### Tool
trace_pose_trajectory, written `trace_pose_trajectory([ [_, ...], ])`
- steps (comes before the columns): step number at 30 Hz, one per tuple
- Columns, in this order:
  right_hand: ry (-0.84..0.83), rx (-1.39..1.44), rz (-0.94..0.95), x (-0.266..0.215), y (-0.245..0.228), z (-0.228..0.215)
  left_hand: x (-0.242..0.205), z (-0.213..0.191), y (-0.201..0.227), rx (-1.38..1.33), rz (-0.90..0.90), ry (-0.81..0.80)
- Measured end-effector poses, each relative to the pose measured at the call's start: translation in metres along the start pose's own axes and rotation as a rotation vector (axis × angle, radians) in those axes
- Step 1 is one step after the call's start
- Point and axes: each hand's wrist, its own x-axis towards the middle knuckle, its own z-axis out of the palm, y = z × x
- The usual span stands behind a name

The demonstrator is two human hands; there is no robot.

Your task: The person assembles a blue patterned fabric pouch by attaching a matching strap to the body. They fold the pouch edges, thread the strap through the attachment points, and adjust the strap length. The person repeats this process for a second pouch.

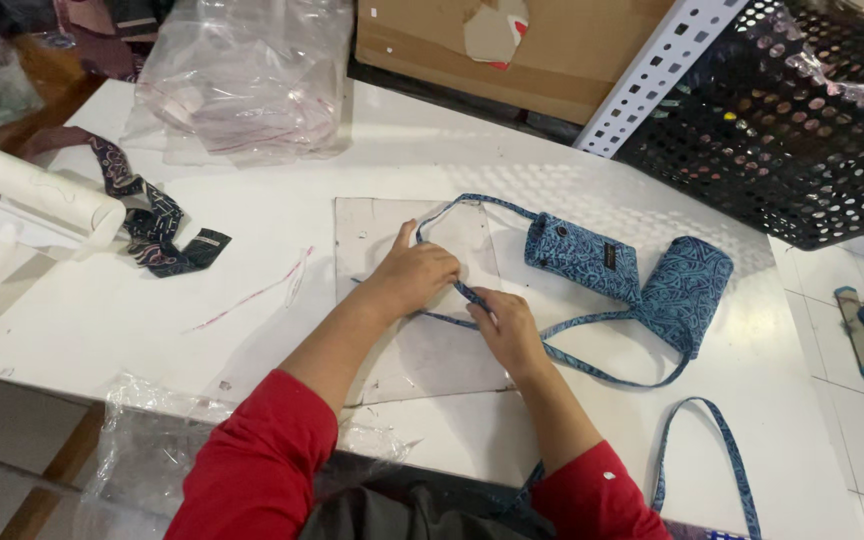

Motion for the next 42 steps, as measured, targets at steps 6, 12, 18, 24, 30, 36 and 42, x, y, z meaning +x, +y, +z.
trace_pose_trajectory([
  [6, -0.050, 0.133, 0.410, -0.013, 0.049, -0.038, -0.003, -0.013, -0.040, 0.226, -0.304, 0.343],
  [12, 0.215, 0.918, 0.247, -0.036, 0.089, -0.084, -0.018, -0.033, -0.067, 0.319, -0.522, 0.462],
  [18, 0.070, 0.166, 0.010, -0.026, 0.037, -0.061, -0.010, -0.033, 0.005, -0.084, 0.118, 0.486],
  [24, -0.061, 0.217, -0.070, -0.017, 0.005, -0.065, -0.005, -0.007, 0.047, -0.298, 0.174, 0.023],
  [30, 0.023, 0.205, 0.179, -0.020, 0.022, -0.080, -0.012, -0.031, -0.031, 0.009, -0.184, 0.457],
  [36, 0.350, 0.098, 0.192, -0.023, 0.046, -0.099, -0.029, -0.041, -0.084, 0.128, -0.516, 0.662],
  [42, 0.616, -0.234, 0.100, -0.030, 0.049, -0.110, -0.042, -0.056, -0.096, 0.162, -0.682, 0.700],
])
